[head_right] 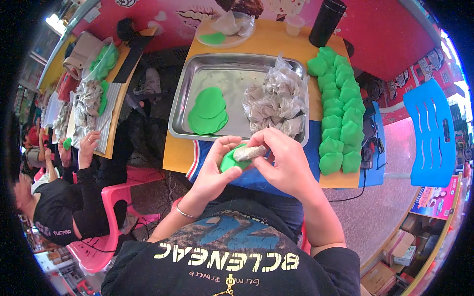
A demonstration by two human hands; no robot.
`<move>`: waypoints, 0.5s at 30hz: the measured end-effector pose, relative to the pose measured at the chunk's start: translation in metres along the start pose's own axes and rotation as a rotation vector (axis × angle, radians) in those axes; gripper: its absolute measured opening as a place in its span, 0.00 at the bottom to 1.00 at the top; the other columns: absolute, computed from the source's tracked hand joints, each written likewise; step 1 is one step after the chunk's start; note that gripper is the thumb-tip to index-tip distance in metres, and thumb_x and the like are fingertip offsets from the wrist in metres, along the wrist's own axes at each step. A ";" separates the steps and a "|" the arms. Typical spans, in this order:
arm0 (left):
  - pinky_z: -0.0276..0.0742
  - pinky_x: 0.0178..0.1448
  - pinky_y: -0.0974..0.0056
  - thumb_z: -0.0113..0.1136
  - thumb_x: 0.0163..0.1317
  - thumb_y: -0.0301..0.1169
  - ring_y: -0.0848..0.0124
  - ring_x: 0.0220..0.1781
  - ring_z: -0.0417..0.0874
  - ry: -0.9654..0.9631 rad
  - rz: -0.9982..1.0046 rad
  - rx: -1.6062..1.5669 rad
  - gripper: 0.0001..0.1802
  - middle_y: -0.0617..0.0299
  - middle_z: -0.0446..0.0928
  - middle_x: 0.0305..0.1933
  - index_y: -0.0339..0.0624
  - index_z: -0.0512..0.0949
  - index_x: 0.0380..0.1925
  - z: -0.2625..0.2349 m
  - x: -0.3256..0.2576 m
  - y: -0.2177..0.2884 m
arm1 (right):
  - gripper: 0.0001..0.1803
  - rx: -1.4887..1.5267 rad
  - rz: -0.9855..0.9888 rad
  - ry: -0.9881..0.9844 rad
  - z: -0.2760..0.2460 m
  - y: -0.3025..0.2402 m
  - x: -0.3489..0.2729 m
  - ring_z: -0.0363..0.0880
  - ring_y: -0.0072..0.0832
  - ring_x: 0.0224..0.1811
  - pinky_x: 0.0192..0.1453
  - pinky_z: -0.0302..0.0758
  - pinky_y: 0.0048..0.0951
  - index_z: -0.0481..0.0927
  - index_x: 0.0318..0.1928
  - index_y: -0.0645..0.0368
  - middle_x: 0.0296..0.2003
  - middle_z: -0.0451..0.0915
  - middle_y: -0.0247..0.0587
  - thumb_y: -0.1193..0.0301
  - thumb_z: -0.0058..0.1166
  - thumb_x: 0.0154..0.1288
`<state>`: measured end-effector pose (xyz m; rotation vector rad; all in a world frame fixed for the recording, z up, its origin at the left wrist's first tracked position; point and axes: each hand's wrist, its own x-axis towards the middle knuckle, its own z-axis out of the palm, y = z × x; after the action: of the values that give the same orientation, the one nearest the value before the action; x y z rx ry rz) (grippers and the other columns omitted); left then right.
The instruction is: The person assembles dumplings by placing a filling packet onto a green circular wrapper, folding the wrapper around the filling, and sealing it with a wooden stick. The finished dumplings are placed in a row on the table.
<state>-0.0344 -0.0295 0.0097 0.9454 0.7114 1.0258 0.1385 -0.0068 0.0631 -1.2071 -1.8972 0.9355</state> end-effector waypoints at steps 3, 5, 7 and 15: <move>0.66 0.57 0.65 0.61 0.54 0.28 0.69 0.53 0.71 0.079 0.118 -0.026 0.25 0.51 0.66 0.55 0.39 0.60 0.49 0.001 0.001 -0.005 | 0.09 -0.021 0.062 -0.005 0.001 -0.003 -0.001 0.72 0.23 0.25 0.25 0.68 0.22 0.72 0.35 0.62 0.28 0.73 0.37 0.77 0.53 0.50; 0.67 0.56 0.67 0.60 0.55 0.25 0.70 0.51 0.72 0.118 0.180 -0.059 0.21 0.51 0.68 0.55 0.39 0.62 0.45 0.003 0.001 -0.009 | 0.09 0.021 0.132 -0.016 0.002 -0.001 -0.002 0.72 0.22 0.25 0.25 0.68 0.22 0.72 0.34 0.62 0.28 0.73 0.37 0.76 0.53 0.50; 0.67 0.56 0.66 0.59 0.56 0.23 0.69 0.51 0.72 0.140 0.221 -0.055 0.16 0.50 0.69 0.54 0.39 0.64 0.42 0.004 0.001 -0.011 | 0.09 0.065 0.196 -0.023 0.002 -0.001 -0.003 0.72 0.21 0.25 0.24 0.68 0.22 0.72 0.34 0.62 0.28 0.73 0.37 0.76 0.53 0.51; 0.64 0.60 0.58 0.58 0.57 0.25 0.68 0.46 0.74 0.196 0.377 0.044 0.06 0.57 0.74 0.37 0.39 0.70 0.27 -0.006 0.007 -0.018 | 0.08 -0.079 -0.012 0.061 0.003 -0.004 0.000 0.72 0.20 0.26 0.27 0.69 0.21 0.73 0.35 0.63 0.27 0.73 0.37 0.77 0.52 0.53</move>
<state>-0.0305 -0.0252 -0.0094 1.0506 0.7350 1.4544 0.1341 -0.0084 0.0649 -1.2541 -1.9066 0.8151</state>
